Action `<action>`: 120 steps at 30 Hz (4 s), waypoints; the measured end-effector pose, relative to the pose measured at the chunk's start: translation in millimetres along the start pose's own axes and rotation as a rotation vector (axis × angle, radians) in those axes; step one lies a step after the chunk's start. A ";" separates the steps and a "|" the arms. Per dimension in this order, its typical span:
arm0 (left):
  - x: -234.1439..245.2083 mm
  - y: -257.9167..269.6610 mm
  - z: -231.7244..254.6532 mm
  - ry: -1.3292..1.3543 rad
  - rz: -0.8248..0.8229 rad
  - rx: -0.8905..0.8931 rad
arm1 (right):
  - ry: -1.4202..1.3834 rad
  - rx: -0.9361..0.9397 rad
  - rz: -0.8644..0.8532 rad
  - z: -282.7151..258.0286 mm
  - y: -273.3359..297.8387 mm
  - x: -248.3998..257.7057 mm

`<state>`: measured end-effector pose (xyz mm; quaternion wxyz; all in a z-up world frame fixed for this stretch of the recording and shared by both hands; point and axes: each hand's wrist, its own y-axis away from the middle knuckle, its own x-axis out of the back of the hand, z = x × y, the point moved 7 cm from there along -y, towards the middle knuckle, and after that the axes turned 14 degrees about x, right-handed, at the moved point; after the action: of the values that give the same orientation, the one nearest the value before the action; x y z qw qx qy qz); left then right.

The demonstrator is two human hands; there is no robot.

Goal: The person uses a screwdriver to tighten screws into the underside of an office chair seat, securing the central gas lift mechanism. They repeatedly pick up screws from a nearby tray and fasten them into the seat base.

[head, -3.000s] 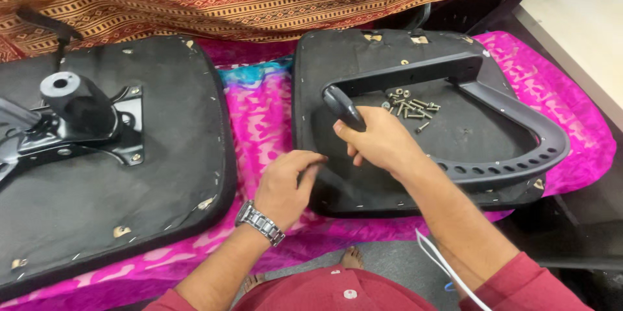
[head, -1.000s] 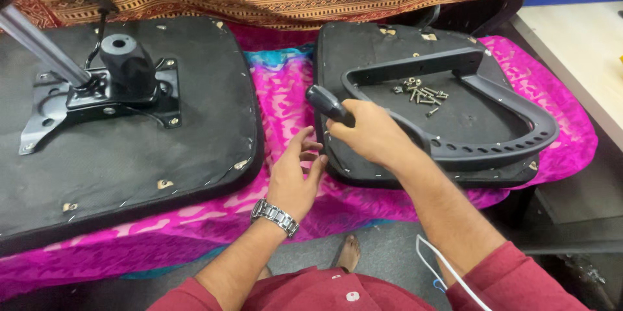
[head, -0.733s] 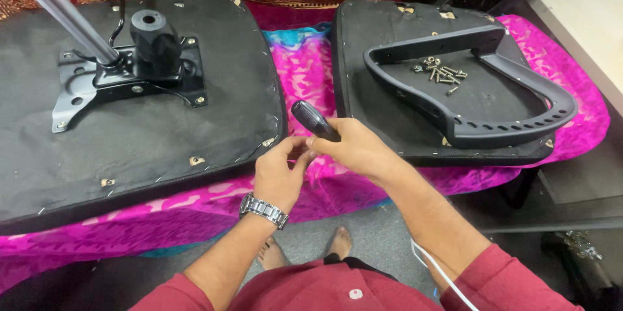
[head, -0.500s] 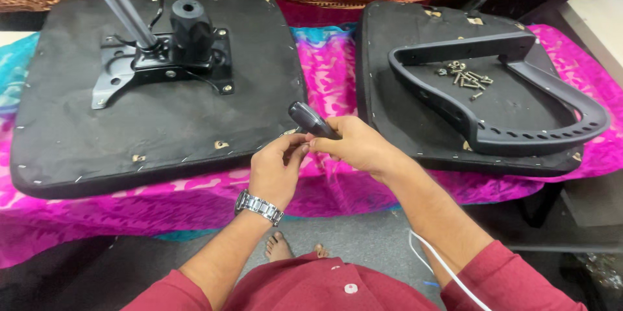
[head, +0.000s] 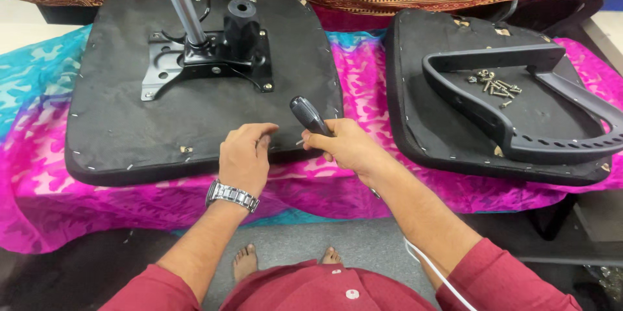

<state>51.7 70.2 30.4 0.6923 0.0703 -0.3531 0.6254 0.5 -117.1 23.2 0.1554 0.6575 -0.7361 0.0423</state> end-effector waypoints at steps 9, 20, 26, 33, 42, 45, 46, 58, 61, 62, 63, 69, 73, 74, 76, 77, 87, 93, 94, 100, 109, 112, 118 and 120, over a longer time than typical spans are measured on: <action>0.1 -41.2 -44.6 -0.040 -0.263 -0.012 | 0.036 -0.060 0.098 -4.7 -35.1 -59.6; 4.8 -43.4 -42.5 0.030 -0.319 -0.002 | 0.155 -0.066 0.125 -3.3 -47.4 -66.2; -0.7 -41.6 -41.7 -0.052 -0.280 0.024 | 0.279 -0.012 0.103 -10.1 -45.1 -60.9; 8.8 -32.8 -36.7 -0.014 -0.209 -0.168 | -0.038 0.294 0.252 -58.7 -52.3 -46.1; 6.3 -36.0 -36.7 -0.045 -0.234 -0.086 | -0.047 0.515 0.360 -99.8 -39.3 -50.3; 6.9 -36.3 -35.0 -0.041 -0.234 -0.086 | -0.015 0.518 0.376 -102.0 -36.1 -52.0; 8.2 -36.7 -34.8 -0.038 -0.229 -0.093 | -0.025 0.525 0.370 -102.7 -35.8 -53.2; 3.4 -35.9 -33.4 -0.093 -0.244 -0.092 | -0.054 0.544 0.351 -93.9 -33.5 -49.9; 6.2 -36.9 -32.2 -0.076 -0.213 -0.096 | -0.070 0.565 0.319 -93.0 -34.1 -51.1; 5.5 -38.6 -35.0 -0.073 -0.233 -0.053 | -0.084 0.580 0.297 -93.8 -34.4 -51.6; 3.5 -39.5 -37.5 -0.066 -0.255 -0.008 | -0.095 0.593 0.275 -94.3 -34.0 -51.7; 4.3 -38.4 -38.3 -0.096 -0.268 0.015 | -0.047 0.499 0.276 -93.0 -36.6 -49.1; 5.1 -38.1 -34.8 -0.055 -0.260 -0.015 | 0.024 0.496 0.275 -99.6 -35.7 -51.1; 3.9 -38.6 -35.8 -0.065 -0.271 -0.002 | 0.001 0.513 0.235 -103.0 -36.8 -51.8; 0.8 -37.9 -38.2 -0.083 -0.298 0.029 | -0.031 0.528 0.147 -107.6 -37.5 -54.8; 0.7 -38.2 -37.3 -0.082 -0.293 0.018 | -0.040 0.529 0.102 -109.6 -38.0 -56.3; 3.4 -37.2 -37.8 -0.064 -0.259 -0.002 | -0.162 0.541 0.053 -107.9 -42.8 -62.7; 1.3 -37.6 -40.7 -0.096 -0.306 0.056 | 0.208 0.423 0.258 -98.5 -40.4 -49.5; -0.5 -38.3 -43.5 -0.134 -0.324 0.095 | 0.161 0.481 0.210 -102.2 -40.0 -52.6; 2.9 -38.0 -34.0 -0.050 -0.285 -0.043 | -0.059 0.431 0.051 -101.3 -41.8 -62.4; 3.2 -38.0 -33.4 -0.076 -0.254 -0.005 | -0.132 0.471 0.007 -101.2 -42.8 -61.1; 6.1 -38.1 -32.7 -0.006 -0.251 -0.018 | 0.032 0.421 0.108 -95.9 -41.7 -56.7; 1.9 -38.2 -38.6 -0.093 -0.276 0.027 | -0.094 0.465 0.030 -96.5 -41.3 -61.9; 1.9 -37.9 -39.2 -0.103 -0.276 0.020 | -0.219 0.435 -0.039 -94.8 -41.3 -66.0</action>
<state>102.1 85.0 15.5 0.7520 0.1573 -0.3688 0.5233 63.2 -34.3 88.5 -0.0697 0.6902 -0.7093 0.1256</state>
